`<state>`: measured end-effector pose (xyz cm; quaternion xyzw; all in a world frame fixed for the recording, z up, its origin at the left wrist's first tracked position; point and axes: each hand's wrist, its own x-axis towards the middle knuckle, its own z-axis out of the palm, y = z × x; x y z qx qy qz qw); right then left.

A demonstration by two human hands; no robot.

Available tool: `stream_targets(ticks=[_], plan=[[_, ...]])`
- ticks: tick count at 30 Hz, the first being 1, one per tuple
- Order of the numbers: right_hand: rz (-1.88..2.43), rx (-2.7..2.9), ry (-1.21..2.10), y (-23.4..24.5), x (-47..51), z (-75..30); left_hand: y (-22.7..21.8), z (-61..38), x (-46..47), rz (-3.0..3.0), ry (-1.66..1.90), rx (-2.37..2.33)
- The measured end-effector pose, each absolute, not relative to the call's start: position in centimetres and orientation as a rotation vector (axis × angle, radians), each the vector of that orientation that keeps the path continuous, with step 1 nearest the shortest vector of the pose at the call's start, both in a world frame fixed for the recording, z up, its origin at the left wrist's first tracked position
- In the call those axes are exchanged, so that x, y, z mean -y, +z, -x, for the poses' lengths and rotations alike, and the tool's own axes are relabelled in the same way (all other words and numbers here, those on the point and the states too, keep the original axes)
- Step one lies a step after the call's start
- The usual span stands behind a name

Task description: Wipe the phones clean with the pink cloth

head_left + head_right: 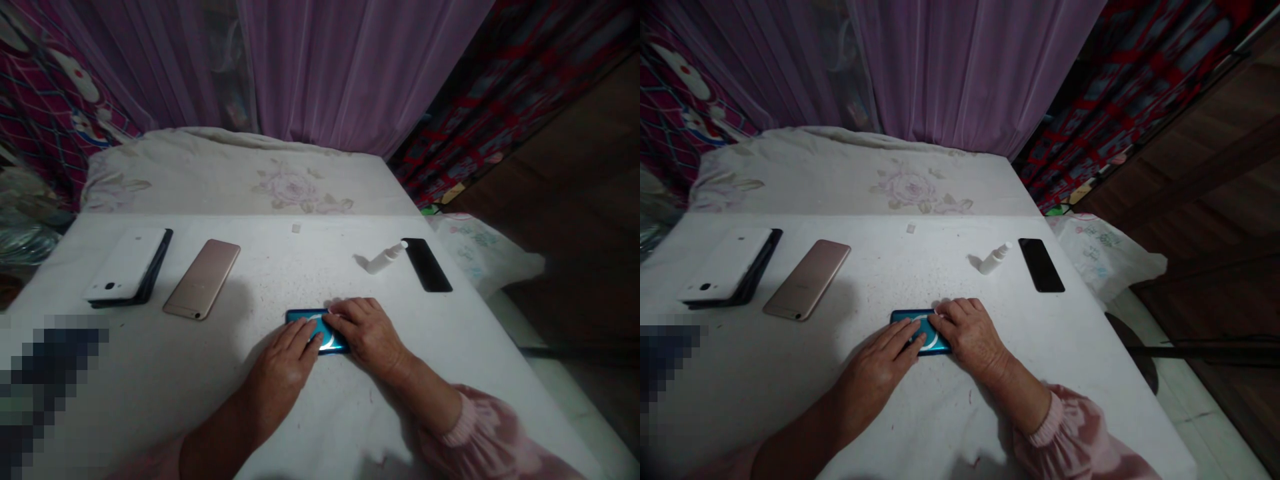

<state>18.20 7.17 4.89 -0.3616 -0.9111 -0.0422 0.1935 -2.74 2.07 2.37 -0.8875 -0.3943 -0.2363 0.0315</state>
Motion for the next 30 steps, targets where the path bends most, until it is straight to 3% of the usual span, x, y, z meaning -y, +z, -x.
stream_targets(ticks=[30], plan=[[0.847,2.672,-0.11,5.7,-8.6,-18.3,2.5,2.6,-2.1,2.714,-0.753,1.229]])
